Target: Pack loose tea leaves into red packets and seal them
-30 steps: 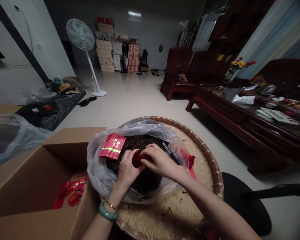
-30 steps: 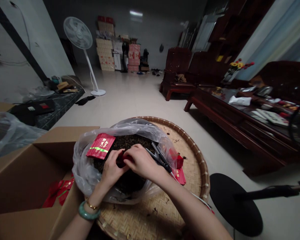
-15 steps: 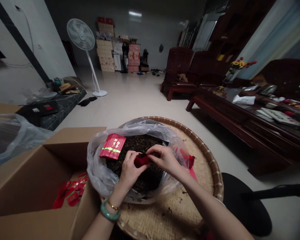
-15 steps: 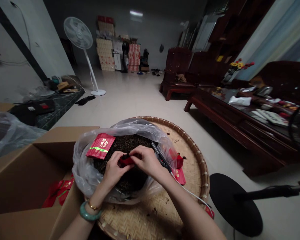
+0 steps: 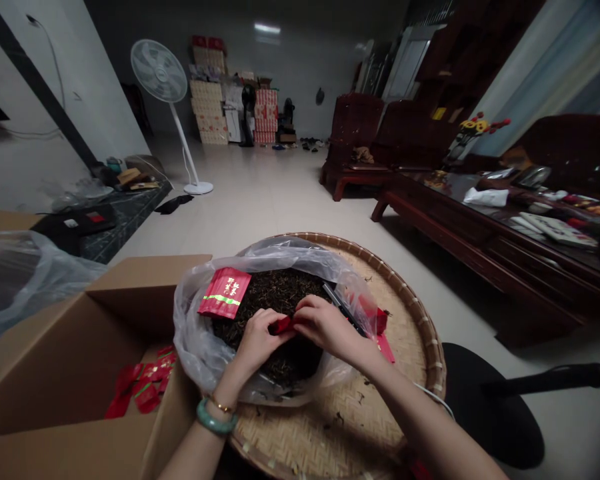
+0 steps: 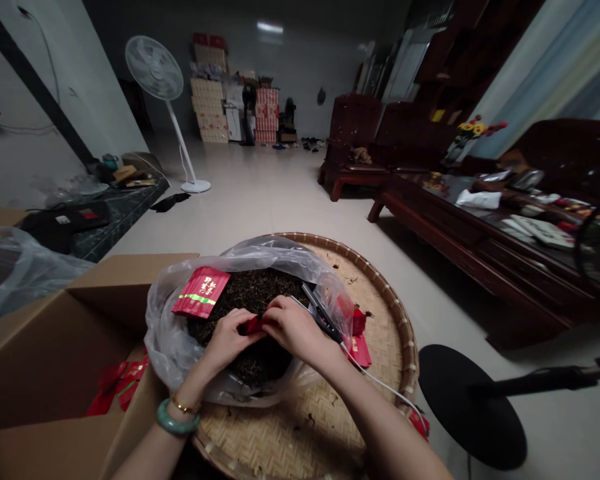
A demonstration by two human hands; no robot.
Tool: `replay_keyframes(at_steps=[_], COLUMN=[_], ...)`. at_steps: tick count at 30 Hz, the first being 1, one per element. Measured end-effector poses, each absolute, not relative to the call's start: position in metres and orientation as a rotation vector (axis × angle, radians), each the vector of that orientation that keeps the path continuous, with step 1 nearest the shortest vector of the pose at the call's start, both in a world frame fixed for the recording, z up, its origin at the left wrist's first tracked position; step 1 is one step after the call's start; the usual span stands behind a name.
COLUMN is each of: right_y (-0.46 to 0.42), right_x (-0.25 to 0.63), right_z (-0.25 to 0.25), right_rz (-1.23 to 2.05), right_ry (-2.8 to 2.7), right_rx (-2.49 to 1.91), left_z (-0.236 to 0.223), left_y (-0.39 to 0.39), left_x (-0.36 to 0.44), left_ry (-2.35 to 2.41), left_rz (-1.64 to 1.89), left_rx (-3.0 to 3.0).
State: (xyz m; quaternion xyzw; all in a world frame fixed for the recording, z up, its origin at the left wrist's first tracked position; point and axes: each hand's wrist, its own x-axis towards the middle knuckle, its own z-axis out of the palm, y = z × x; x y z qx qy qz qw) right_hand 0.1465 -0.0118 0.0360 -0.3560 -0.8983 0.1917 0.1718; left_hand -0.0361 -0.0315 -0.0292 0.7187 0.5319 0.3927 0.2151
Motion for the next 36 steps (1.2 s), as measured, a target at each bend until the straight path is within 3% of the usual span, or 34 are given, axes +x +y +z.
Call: replay_keyframes(at_steps=[6, 13, 19, 28, 36], right_y=[-0.007, -0.001, -0.007, 0.001, -0.006], right_x=[0.153, 0.15, 0.154, 0.17, 0.163], right_z=[0.043, 0.039, 0.046, 0.056, 0.068], right_rz=[0.459, 0.59, 0.429, 0.676, 0.5], right_ry=[-2.504, -2.591, -2.554, -2.639, -2.681], right_rx=[-1.234, -1.102, -1.199, -0.942, -1.112], left_z=[-0.033, -0.025, -0.028, -0.03, -0.029], left_y=[-0.027, -0.025, -0.022, -0.025, -0.029], left_x=[-0.035, -0.034, -0.032, -0.031, -0.032], left_ry=[1.468, 1.342, 1.4, 1.351, 1.308], left_rz=[1.069, 1.171, 1.278, 1.284, 1.202], left_rx=[1.873, 1.6, 1.385, 1.414, 1.47])
